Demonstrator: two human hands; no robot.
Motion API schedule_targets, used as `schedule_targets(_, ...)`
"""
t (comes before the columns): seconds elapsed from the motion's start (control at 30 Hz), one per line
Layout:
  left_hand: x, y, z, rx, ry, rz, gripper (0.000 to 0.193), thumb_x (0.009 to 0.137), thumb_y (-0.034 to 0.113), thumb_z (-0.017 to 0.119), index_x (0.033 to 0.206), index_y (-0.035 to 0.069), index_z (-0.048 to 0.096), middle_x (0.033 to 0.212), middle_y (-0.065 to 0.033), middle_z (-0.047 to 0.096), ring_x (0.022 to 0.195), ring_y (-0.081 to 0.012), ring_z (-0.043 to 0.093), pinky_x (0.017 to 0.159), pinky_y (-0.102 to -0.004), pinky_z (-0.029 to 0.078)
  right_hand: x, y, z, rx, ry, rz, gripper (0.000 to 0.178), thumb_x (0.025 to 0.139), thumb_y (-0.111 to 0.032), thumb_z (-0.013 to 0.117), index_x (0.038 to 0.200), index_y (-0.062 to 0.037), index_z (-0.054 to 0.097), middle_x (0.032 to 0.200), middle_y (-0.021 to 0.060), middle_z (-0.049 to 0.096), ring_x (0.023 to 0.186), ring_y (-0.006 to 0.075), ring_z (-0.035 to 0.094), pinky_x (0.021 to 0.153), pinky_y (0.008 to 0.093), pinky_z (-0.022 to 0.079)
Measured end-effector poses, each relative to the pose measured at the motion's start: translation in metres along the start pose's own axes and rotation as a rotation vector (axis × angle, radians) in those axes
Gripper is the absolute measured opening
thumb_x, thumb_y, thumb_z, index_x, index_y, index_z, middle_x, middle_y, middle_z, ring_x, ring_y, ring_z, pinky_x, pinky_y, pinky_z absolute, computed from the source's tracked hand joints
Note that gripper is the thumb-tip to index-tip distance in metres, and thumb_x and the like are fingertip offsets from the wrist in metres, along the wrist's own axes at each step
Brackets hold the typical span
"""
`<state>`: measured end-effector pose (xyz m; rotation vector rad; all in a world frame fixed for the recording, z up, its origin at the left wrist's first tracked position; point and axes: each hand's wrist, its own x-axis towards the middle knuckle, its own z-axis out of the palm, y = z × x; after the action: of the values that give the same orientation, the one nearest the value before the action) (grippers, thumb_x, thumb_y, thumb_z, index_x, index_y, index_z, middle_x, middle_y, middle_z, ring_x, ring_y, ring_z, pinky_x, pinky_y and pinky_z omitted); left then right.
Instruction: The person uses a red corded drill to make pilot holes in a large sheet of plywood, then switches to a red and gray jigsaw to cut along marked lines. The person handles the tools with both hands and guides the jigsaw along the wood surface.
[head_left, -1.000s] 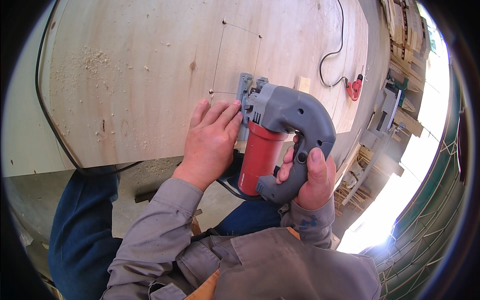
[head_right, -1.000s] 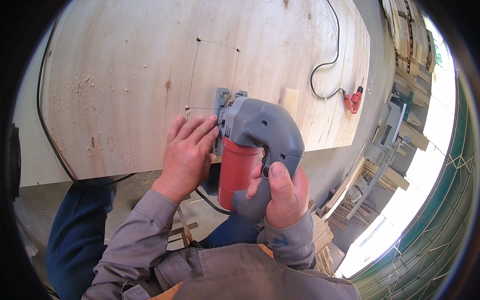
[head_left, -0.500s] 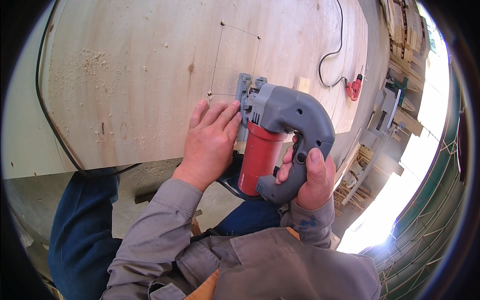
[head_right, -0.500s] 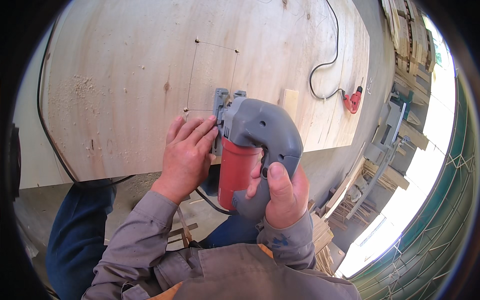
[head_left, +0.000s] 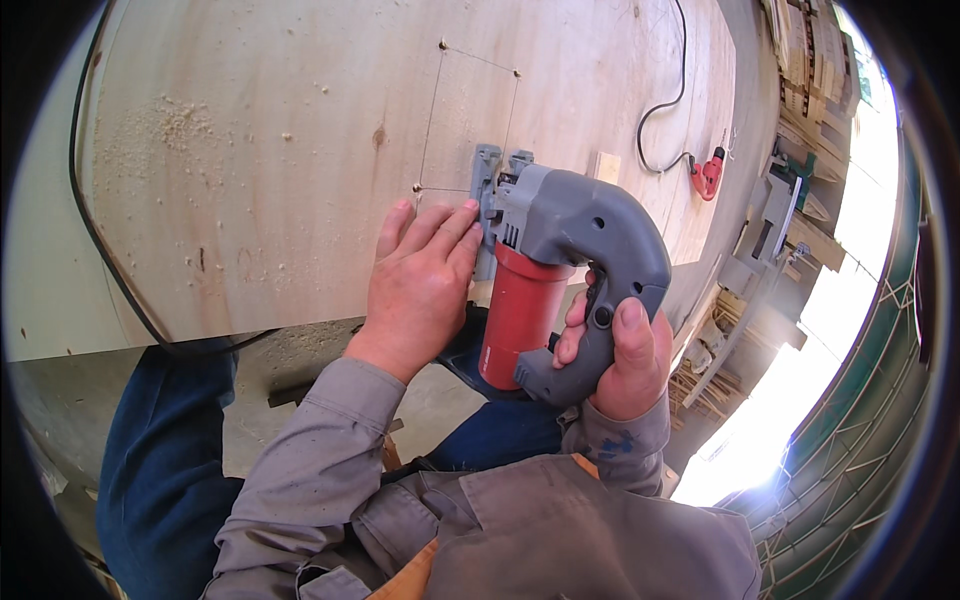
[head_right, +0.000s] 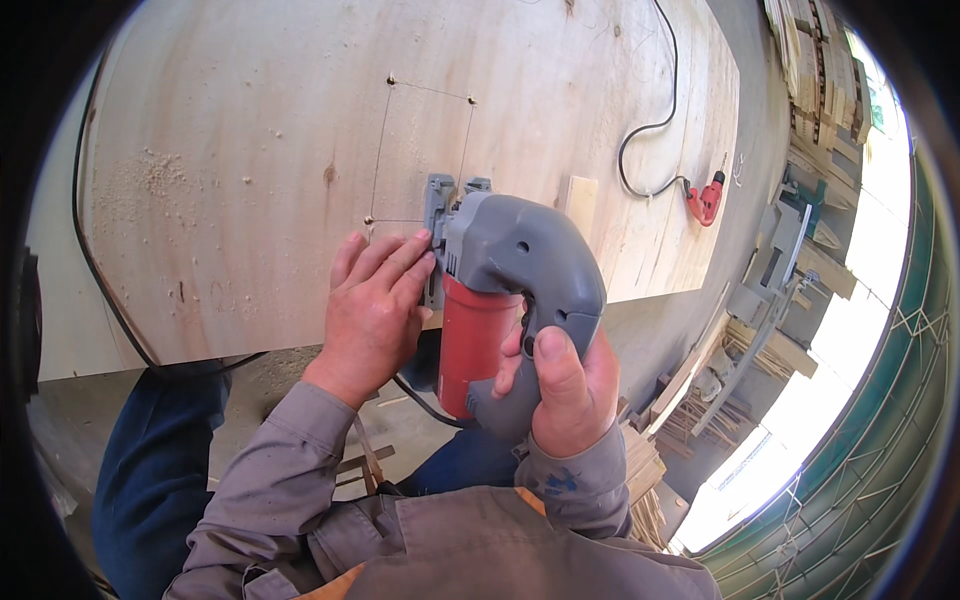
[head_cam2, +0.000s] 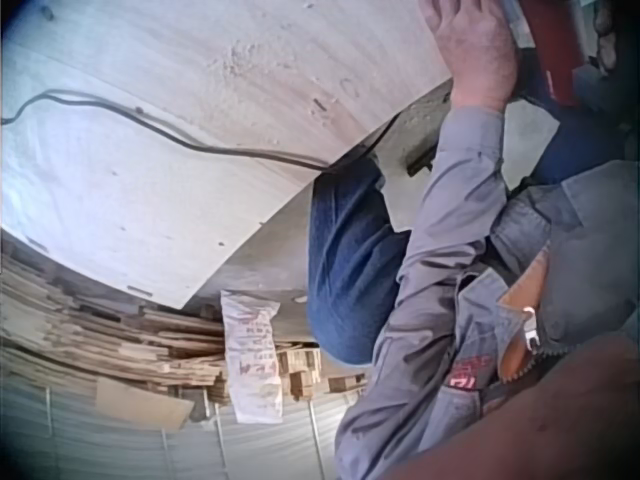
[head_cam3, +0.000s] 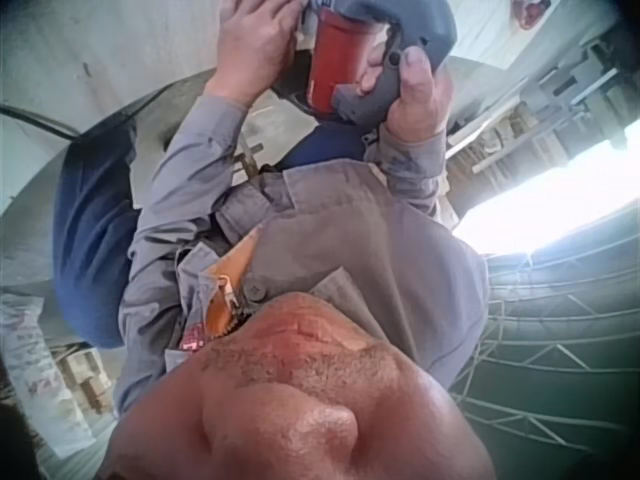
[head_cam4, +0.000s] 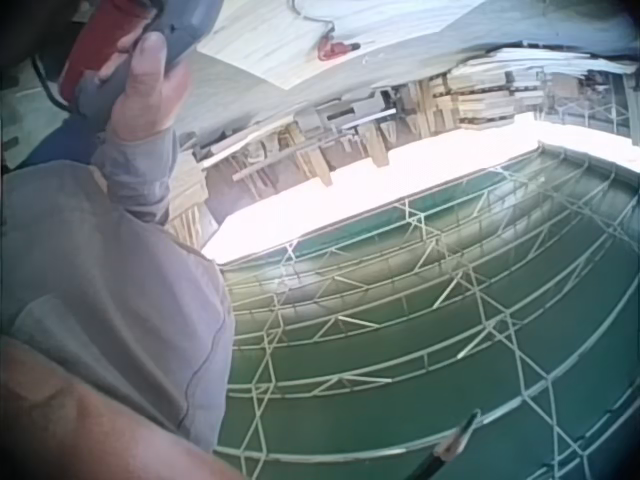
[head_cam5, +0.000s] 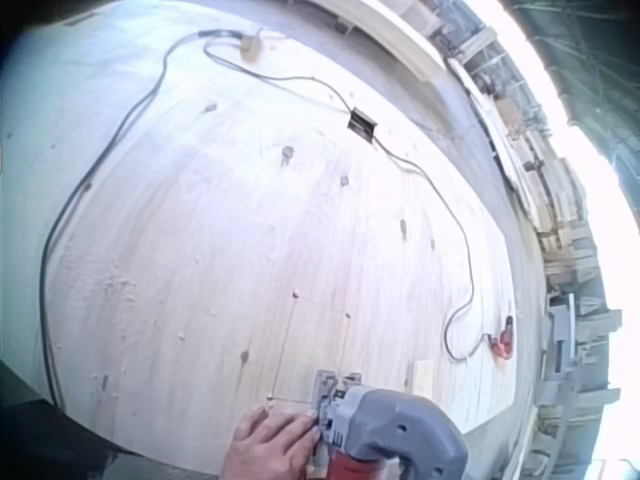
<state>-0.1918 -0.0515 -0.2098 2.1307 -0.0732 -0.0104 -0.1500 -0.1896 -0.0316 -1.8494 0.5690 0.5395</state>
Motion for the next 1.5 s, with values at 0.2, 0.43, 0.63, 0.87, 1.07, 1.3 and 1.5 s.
schedule_targets(0.2,0.0005,0.0006,0.0001,0.005,0.004,-0.002,0.054,0.069,0.007,0.076,0.123,0.004,0.071,0.144,-0.0065,0.064,0.128,-0.0253,0.058,0.120,-0.0524,0.032,0.0008,0.0010,-0.0016,0.001,0.002,-0.004,0.064,0.101,-0.046,0.061,0.133,0.0079,0.050,0.098,0.0153,0.064,0.068,0.0200,0.068,0.061,0.0345,0.059)
schedule_targets(0.43,0.0013,0.0004,0.0003,0.009,0.006,-0.004,0.054,0.069,0.007,0.076,0.123,0.004,0.071,0.144,-0.0064,0.064,0.128,-0.0248,0.058,0.120,-0.0523,0.033,0.0018,0.0019,-0.0025,0.020,-0.002,-0.007,0.064,0.101,-0.046,0.062,0.134,0.0076,0.050,0.098,0.0154,0.064,0.068,0.0203,0.068,0.061,0.0352,0.059)
schedule_targets(0.63,0.0015,0.0002,0.0004,0.006,0.009,-0.007,0.054,0.069,0.006,0.076,0.123,0.004,0.071,0.143,-0.0063,0.064,0.127,-0.0249,0.059,0.120,-0.0522,0.033,0.0017,-0.0030,0.0019,0.043,0.011,0.019,0.058,0.099,-0.048,0.066,0.122,0.0044,0.056,0.099,0.0113,0.064,0.071,0.0164,0.065,0.064,0.0317,0.055)
schedule_targets(0.87,0.0026,0.0001,-0.0001,0.006,0.005,-0.008,0.054,0.069,0.006,0.076,0.123,0.005,0.071,0.144,-0.0060,0.064,0.127,-0.0249,0.059,0.120,-0.0522,0.032,0.0021,-0.0032,0.0020,0.041,0.015,0.011,0.058,0.098,-0.048,0.066,0.123,0.0043,0.057,0.099,0.0113,0.064,0.071,0.0168,0.065,0.064,0.0316,0.055)
schedule_targets(1.07,0.0032,0.0008,0.0001,0.007,0.010,-0.012,0.054,0.069,0.006,0.076,0.123,0.005,0.071,0.144,-0.0056,0.064,0.127,-0.0245,0.059,0.120,-0.0522,0.032,0.0043,-0.0007,-0.0022,0.023,-0.015,-0.013,0.064,0.102,-0.046,0.061,0.134,0.0080,0.049,0.099,0.0155,0.063,0.069,0.0200,0.067,0.062,0.0348,0.059)
schedule_targets(1.3,0.0040,0.0004,0.0010,0.005,0.010,-0.019,0.055,0.068,0.007,0.077,0.123,0.005,0.071,0.144,-0.0046,0.064,0.127,-0.0245,0.058,0.120,-0.0524,0.032,0.0049,-0.0013,-0.0029,0.006,-0.005,-0.009,0.065,0.101,-0.047,0.062,0.134,0.0079,0.049,0.098,0.0155,0.064,0.068,0.0197,0.068,0.062,0.0343,0.059)
schedule_targets(1.5,0.0049,0.0010,0.0011,-0.001,0.015,-0.023,0.055,0.068,0.007,0.077,0.123,0.006,0.071,0.144,-0.0043,0.063,0.128,-0.0243,0.058,0.120,-0.0524,0.033,0.0061,-0.0031,-0.0031,-0.004,-0.014,-0.011,0.066,0.101,-0.048,0.062,0.134,0.0078,0.049,0.098,0.0155,0.064,0.068,0.0195,0.068,0.062,0.0340,0.059)
